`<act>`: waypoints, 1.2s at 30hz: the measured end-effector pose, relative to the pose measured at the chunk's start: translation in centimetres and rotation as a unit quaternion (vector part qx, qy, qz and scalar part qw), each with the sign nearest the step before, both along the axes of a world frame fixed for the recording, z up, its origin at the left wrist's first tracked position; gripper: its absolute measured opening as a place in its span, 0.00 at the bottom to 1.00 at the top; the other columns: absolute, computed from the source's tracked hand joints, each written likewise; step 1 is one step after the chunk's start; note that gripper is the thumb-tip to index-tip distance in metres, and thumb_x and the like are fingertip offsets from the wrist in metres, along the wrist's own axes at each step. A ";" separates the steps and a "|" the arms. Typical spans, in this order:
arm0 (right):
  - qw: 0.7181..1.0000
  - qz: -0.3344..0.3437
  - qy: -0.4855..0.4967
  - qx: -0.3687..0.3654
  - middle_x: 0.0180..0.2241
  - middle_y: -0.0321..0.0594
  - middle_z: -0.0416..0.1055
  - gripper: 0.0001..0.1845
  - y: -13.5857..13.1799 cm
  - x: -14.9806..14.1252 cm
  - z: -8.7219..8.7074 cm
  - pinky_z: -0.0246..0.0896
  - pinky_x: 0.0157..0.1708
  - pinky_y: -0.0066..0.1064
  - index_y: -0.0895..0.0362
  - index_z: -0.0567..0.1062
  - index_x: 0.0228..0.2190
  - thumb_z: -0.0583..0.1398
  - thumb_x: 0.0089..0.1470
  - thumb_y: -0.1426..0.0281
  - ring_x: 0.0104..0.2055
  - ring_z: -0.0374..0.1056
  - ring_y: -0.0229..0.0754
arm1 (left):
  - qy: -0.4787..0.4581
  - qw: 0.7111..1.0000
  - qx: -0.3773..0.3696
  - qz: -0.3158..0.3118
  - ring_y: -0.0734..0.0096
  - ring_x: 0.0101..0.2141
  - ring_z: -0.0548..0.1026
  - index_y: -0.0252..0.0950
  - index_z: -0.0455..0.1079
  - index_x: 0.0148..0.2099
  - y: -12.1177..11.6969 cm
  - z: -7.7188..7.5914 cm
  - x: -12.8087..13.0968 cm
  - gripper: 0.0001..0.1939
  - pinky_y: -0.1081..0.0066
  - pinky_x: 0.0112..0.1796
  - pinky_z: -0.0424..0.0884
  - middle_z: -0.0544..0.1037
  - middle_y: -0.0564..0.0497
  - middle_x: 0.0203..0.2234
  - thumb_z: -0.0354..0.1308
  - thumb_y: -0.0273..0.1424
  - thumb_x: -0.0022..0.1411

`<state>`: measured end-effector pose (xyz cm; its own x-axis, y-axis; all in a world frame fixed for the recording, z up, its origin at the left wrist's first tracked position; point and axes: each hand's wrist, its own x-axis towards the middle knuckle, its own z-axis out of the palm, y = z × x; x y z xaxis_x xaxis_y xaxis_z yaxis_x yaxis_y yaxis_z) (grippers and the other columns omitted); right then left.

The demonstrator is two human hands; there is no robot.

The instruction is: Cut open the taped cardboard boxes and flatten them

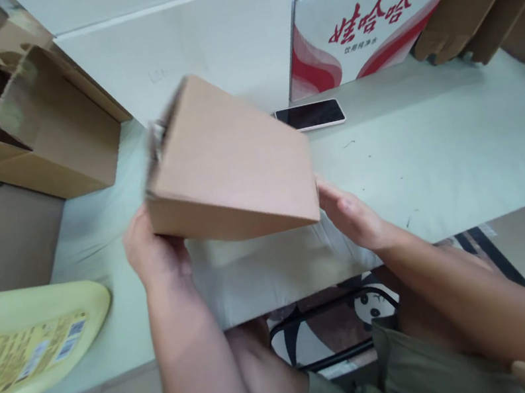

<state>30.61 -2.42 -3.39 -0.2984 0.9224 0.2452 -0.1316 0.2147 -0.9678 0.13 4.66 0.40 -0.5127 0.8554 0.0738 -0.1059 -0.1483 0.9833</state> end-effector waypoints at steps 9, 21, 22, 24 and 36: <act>0.991 -0.055 -0.094 0.076 0.80 0.31 0.50 0.35 -0.7 1.3 1.9 0.48 0.79 0.57 0.35 0.69 0.70 0.58 0.67 0.40 0.83 0.43 0.55 | -0.035 0.912 -0.228 -0.339 0.46 0.39 0.86 0.38 0.78 0.37 -2.6 -0.1 2.3 0.43 0.60 0.33 0.80 0.81 0.40 0.26 0.53 0.76 0.55; 0.987 -0.116 -0.070 0.084 0.73 0.36 0.65 0.19 -1.0 1.4 2.3 0.55 0.76 0.60 0.41 0.85 0.51 0.64 0.66 0.47 0.78 0.58 0.57 | 0.103 0.827 -0.361 -0.419 0.55 0.31 0.82 0.37 0.82 0.32 -3.0 -0.2 0.9 0.39 0.69 0.25 0.69 0.86 0.35 0.32 0.68 0.71 0.45; 0.988 -0.105 -0.079 0.085 0.74 0.37 0.65 0.19 -1.1 1.3 2.7 0.57 0.75 0.59 0.41 0.85 0.50 0.65 0.65 0.48 0.77 0.59 0.57 | 0.127 0.860 -0.340 -0.360 0.57 0.31 0.81 0.37 0.81 0.32 -2.7 -0.4 0.8 0.36 0.70 0.25 0.68 0.85 0.37 0.33 0.70 0.68 0.46; 0.989 -0.072 -0.097 0.089 0.75 0.39 0.63 0.19 -1.2 1.1 3.2 0.58 0.75 0.58 0.43 0.85 0.50 0.66 0.65 0.48 0.78 0.58 0.57 | 0.134 0.929 -0.270 -0.213 0.60 0.34 0.80 0.37 0.81 0.36 -1.9 -0.7 0.7 0.30 0.71 0.27 0.68 0.85 0.40 0.36 0.72 0.61 0.49; 0.981 0.071 -0.109 0.143 0.75 0.47 0.62 0.19 -2.3 -0.3 3.4 0.66 0.69 0.49 0.46 0.78 0.59 0.61 0.72 0.56 0.77 0.61 0.52 | 0.030 0.993 0.082 -0.085 0.57 0.50 0.75 0.45 0.73 0.51 -1.7 1.3 1.8 0.38 0.62 0.51 0.73 0.77 0.47 0.52 0.79 0.46 0.38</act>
<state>30.30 -4.73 0.04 -0.4925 0.7709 0.4038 0.0248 0.4763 -0.8790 1.93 2.95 1.74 -0.3533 0.9029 0.2450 -0.0848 -0.2917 0.9527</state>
